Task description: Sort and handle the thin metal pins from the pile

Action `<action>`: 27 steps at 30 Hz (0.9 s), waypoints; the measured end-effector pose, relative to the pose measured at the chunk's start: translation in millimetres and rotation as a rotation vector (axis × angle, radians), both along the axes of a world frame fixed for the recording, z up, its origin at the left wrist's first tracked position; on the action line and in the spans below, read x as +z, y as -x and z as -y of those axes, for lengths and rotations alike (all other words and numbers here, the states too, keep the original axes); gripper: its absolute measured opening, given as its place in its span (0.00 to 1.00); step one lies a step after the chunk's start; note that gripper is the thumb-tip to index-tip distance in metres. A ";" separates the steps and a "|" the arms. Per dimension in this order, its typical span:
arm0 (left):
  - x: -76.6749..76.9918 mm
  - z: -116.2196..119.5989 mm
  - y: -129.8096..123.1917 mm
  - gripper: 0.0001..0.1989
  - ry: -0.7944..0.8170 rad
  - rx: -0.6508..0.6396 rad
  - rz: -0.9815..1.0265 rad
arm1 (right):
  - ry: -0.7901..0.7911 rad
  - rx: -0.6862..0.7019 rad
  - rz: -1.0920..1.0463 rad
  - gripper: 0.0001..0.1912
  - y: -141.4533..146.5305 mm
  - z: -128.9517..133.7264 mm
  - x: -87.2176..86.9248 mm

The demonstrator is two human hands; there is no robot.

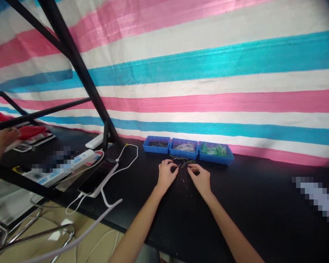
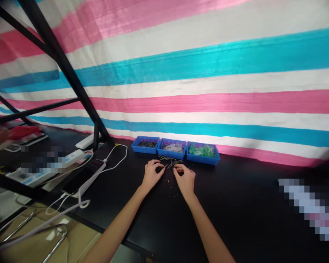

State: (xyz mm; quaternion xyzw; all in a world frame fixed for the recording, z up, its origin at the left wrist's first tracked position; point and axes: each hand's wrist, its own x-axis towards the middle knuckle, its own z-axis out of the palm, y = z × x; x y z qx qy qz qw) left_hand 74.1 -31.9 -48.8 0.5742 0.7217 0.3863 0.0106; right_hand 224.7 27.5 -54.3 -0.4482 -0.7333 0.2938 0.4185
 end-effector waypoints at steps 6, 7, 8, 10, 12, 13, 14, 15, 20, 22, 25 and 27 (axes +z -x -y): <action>12.1 3.6 -8.3 0.02 -0.131 -0.021 0.069 | -0.038 0.032 -0.089 0.16 3.3 -0.1 0.6; 13.9 4.1 -9.8 0.02 -0.138 -0.027 0.088 | -0.041 0.049 -0.109 0.16 3.8 0.4 1.8; 15.4 4.4 -11.2 0.02 -0.140 -0.034 0.108 | -0.044 0.062 -0.123 0.16 4.4 1.2 3.1; 17.6 5.0 -13.5 0.02 -0.133 -0.056 0.151 | -0.053 0.080 -0.134 0.16 5.5 3.6 5.8; 19.2 5.2 -15.2 0.02 -0.128 -0.083 0.194 | -0.062 0.097 -0.134 0.15 7.1 6.7 7.7; 19.9 5.2 -16.0 0.03 -0.127 -0.097 0.214 | -0.064 0.106 -0.136 0.15 8.0 8.4 8.3; 20.6 5.2 -16.7 0.03 -0.126 -0.110 0.231 | -0.065 0.115 -0.141 0.15 8.9 10.0 8.7; 21.4 5.2 -17.5 0.03 -0.123 -0.122 0.246 | -0.064 0.119 -0.146 0.14 9.9 11.5 9.0; 23.8 4.9 -20.9 0.04 -0.105 -0.172 0.284 | -0.061 0.106 -0.168 0.13 12.8 15.3 12.5; 23.6 4.4 -21.8 0.04 -0.091 -0.187 0.284 | -0.065 0.114 -0.183 0.13 13.1 15.3 14.4; 22.2 3.1 -21.8 0.04 -0.086 -0.203 0.304 | -0.074 0.115 -0.199 0.13 13.1 15.3 15.6; 21.1 2.1 -20.6 0.04 -0.101 -0.217 0.359 | -0.066 0.107 -0.211 0.12 13.0 15.6 15.2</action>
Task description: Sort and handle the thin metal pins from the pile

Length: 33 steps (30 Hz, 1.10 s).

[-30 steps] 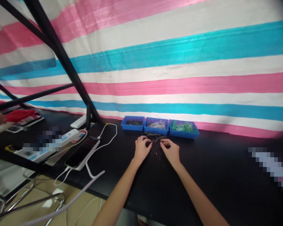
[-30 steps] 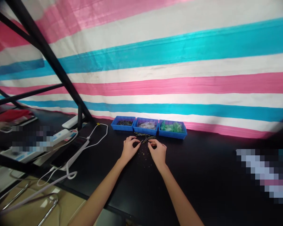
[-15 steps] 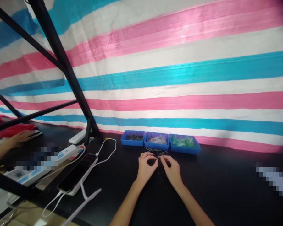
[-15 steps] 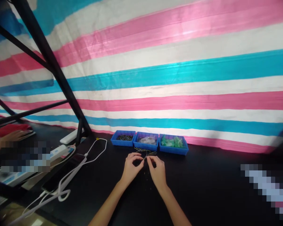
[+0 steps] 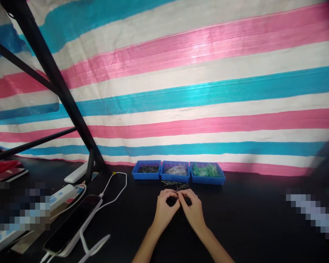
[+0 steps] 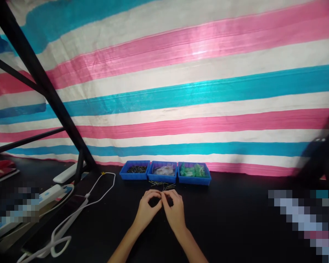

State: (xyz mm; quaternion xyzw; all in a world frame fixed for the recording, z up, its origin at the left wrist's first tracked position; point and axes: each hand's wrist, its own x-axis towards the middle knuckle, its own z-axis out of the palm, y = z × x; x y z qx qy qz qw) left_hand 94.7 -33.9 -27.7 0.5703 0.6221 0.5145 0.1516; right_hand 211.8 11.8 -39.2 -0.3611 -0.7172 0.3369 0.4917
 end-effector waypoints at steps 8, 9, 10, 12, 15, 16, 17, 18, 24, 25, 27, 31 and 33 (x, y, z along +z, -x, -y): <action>-4.0 -4.3 11.0 0.10 0.052 -0.034 0.436 | 0.027 0.032 -0.022 0.12 1.7 3.6 -0.2; -4.9 -5.0 11.5 0.11 0.059 -0.031 0.472 | 0.012 0.055 -0.005 0.12 2.4 4.4 0.0; -6.0 -5.6 11.6 0.12 0.062 -0.030 0.496 | -0.005 0.077 0.016 0.12 3.3 5.2 0.1; -8.3 -6.5 11.0 0.12 0.061 -0.038 0.506 | -0.037 0.105 0.050 0.12 4.9 6.7 -0.2; -10.6 -6.7 9.8 0.12 0.054 -0.059 0.486 | -0.050 0.114 0.056 0.11 6.7 8.4 -0.7; -10.8 -6.5 9.6 0.12 0.055 -0.060 0.486 | -0.044 0.111 0.045 0.11 6.9 8.8 -0.6; -10.8 -6.3 9.6 0.12 0.057 -0.055 0.487 | -0.033 0.108 0.034 0.10 7.0 9.0 -0.3; -10.5 -6.1 9.6 0.13 0.061 -0.047 0.488 | -0.020 0.104 0.023 0.10 6.9 9.2 0.2; -8.8 -6.1 14.4 0.14 0.054 -0.004 0.458 | 0.022 0.065 -0.064 0.11 4.2 6.1 3.4; -8.0 -5.7 16.2 0.14 0.067 -0.011 0.445 | 0.025 0.058 -0.079 0.11 3.5 5.2 3.8; -5.1 -4.0 20.8 0.15 0.130 -0.066 0.395 | 0.029 0.042 -0.097 0.11 2.0 3.4 4.3; 5.5 0.6 32.4 0.14 0.230 -0.181 0.339 | 0.028 0.045 -0.079 0.11 0.8 1.5 3.5; 9.3 1.5 40.0 0.14 0.200 -0.115 0.379 | 0.024 0.054 -0.066 0.11 1.3 1.0 1.8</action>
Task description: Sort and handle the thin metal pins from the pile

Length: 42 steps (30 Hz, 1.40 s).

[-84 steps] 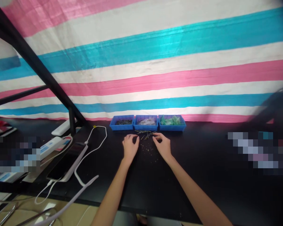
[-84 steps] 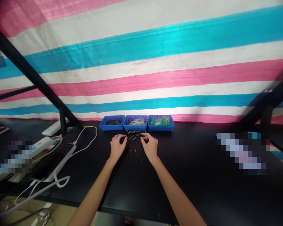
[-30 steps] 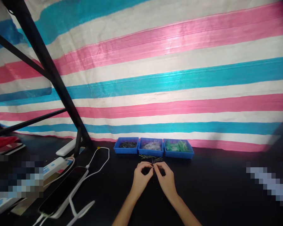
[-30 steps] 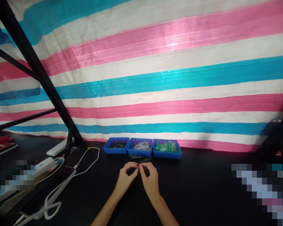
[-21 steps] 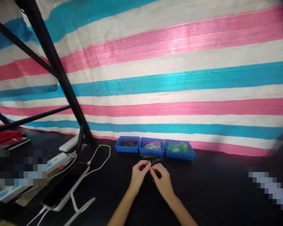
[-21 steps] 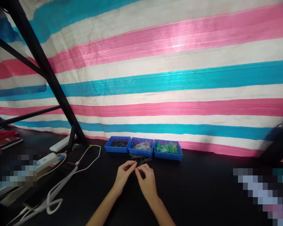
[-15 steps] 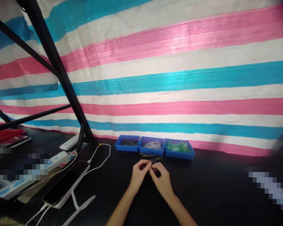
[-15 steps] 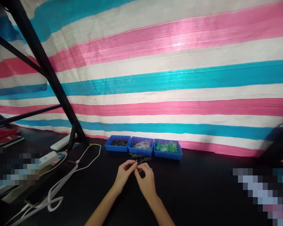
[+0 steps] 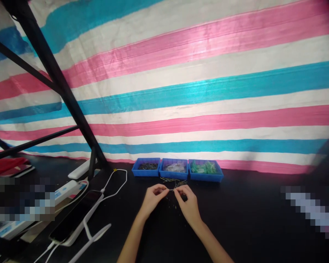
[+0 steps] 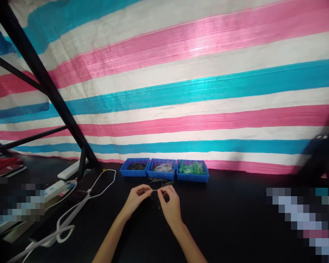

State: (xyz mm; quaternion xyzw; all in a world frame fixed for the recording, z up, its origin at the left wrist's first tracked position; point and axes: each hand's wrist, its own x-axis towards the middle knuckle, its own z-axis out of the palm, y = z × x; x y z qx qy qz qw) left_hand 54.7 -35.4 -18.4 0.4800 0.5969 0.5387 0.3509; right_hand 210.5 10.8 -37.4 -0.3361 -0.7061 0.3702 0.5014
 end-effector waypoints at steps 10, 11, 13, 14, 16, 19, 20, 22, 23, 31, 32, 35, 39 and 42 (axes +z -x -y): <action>17.1 -24.7 55.7 0.26 -0.071 0.482 0.122 | 0.022 -0.059 0.031 0.13 -1.8 -5.5 -5.2; 21.2 -29.1 60.1 0.26 -0.079 0.480 0.077 | 0.020 -0.060 0.034 0.13 -2.2 -6.0 -5.3; 26.9 -36.1 67.2 0.28 -0.082 0.478 -0.030 | 0.015 -0.063 0.043 0.12 -3.0 -7.1 -5.2; 27.6 -38.3 69.8 0.28 -0.084 0.484 -0.094 | 0.011 -0.066 0.048 0.12 -3.4 -7.7 -5.1; 24.3 -39.2 72.6 0.24 -0.073 0.488 -0.264 | 0.009 -0.073 0.057 0.12 -4.3 -9.0 -4.7; 10.0 -32.8 71.5 0.16 0.028 0.460 -0.563 | 0.014 -0.085 0.073 0.12 -5.2 -10.2 -3.5; 4.3 -29.5 70.2 0.15 0.081 0.449 -0.647 | 0.017 -0.088 0.078 0.12 -5.4 -10.3 -3.2; -5.9 -22.8 67.6 0.13 0.154 0.451 -0.774 | 0.023 -0.090 0.088 0.11 -5.3 -10.2 -3.0; -9.7 -19.6 66.7 0.13 0.174 0.453 -0.818 | 0.027 -0.088 0.091 0.11 -5.2 -10.1 -3.2; -6.5 -3.1 49.6 0.12 0.071 0.316 -0.721 | 0.050 -0.053 0.123 0.10 -4.7 -10.4 -7.2; -4.7 -2.8 43.1 0.13 0.021 0.306 -0.653 | 0.049 -0.045 0.128 0.10 -4.5 -10.3 -7.4; -1.0 -4.6 19.7 0.14 -0.068 0.209 -0.426 | 0.044 -0.007 0.154 0.08 -4.0 -9.4 -7.4; -4.2 -8.3 -7.5 0.12 -0.072 0.046 -0.245 | 0.012 0.068 0.195 0.07 -3.5 -5.8 -5.3; -11.3 -9.6 -18.1 0.10 -0.078 -0.028 -0.174 | -0.045 0.113 0.237 0.07 -3.5 -2.4 -3.1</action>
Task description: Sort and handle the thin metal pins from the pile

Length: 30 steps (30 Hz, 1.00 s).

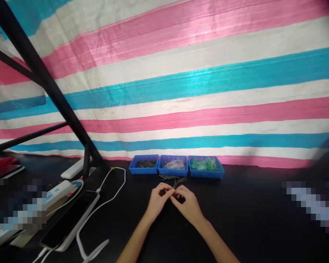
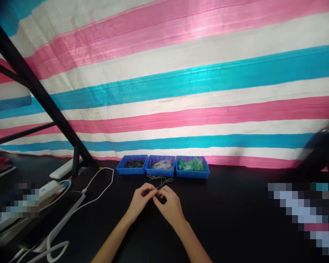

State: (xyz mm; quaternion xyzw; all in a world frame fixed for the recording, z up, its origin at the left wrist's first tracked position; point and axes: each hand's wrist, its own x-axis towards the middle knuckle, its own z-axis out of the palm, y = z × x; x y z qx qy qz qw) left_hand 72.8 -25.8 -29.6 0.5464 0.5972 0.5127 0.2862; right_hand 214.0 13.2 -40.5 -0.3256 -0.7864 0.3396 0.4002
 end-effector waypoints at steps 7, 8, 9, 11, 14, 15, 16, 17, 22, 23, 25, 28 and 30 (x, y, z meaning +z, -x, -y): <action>-0.1 0.9 2.8 0.10 0.013 0.009 0.066 | -0.019 0.055 -0.040 0.06 0.3 4.0 5.0; 0.7 1.1 3.6 0.10 0.019 0.013 0.070 | -0.016 0.068 -0.049 0.05 0.4 4.4 5.4; 1.2 1.3 4.0 0.10 0.026 0.013 0.078 | -0.014 0.075 -0.055 0.05 0.5 4.9 5.6; 0.8 1.4 3.2 0.10 0.044 0.001 0.099 | -0.010 0.067 -0.060 0.05 1.1 5.4 4.8; -0.7 1.3 -0.1 0.11 0.061 -0.012 0.134 | -0.001 0.045 -0.073 0.05 2.8 5.6 2.2; -0.9 1.2 -1.2 0.11 0.061 -0.009 0.147 | 0.007 0.042 -0.083 0.05 3.4 5.6 1.5; -0.7 1.1 -2.2 0.11 0.060 -0.003 0.161 | 0.017 0.041 -0.096 0.05 4.0 5.6 1.1; -0.4 1.1 -2.9 0.11 0.058 0.005 0.175 | 0.030 0.040 -0.109 0.05 4.5 5.8 1.0; 1.4 1.3 -1.9 0.12 0.047 0.041 0.195 | 0.082 0.015 -0.150 0.08 5.4 4.7 1.5; 1.3 1.4 -0.9 0.12 0.039 0.049 0.183 | 0.089 0.006 -0.157 0.08 5.3 3.8 1.1; 0.5 1.4 1.5 0.12 0.022 0.060 0.145 | 0.108 -0.015 -0.180 0.09 4.5 1.3 -0.2; -1.4 1.4 4.0 0.12 0.024 0.049 0.070 | 0.149 -0.061 -0.229 0.11 3.0 -1.9 -2.0; -2.2 1.7 4.0 0.12 0.037 0.021 0.031 | 0.171 -0.083 -0.262 0.11 2.3 -2.8 -1.9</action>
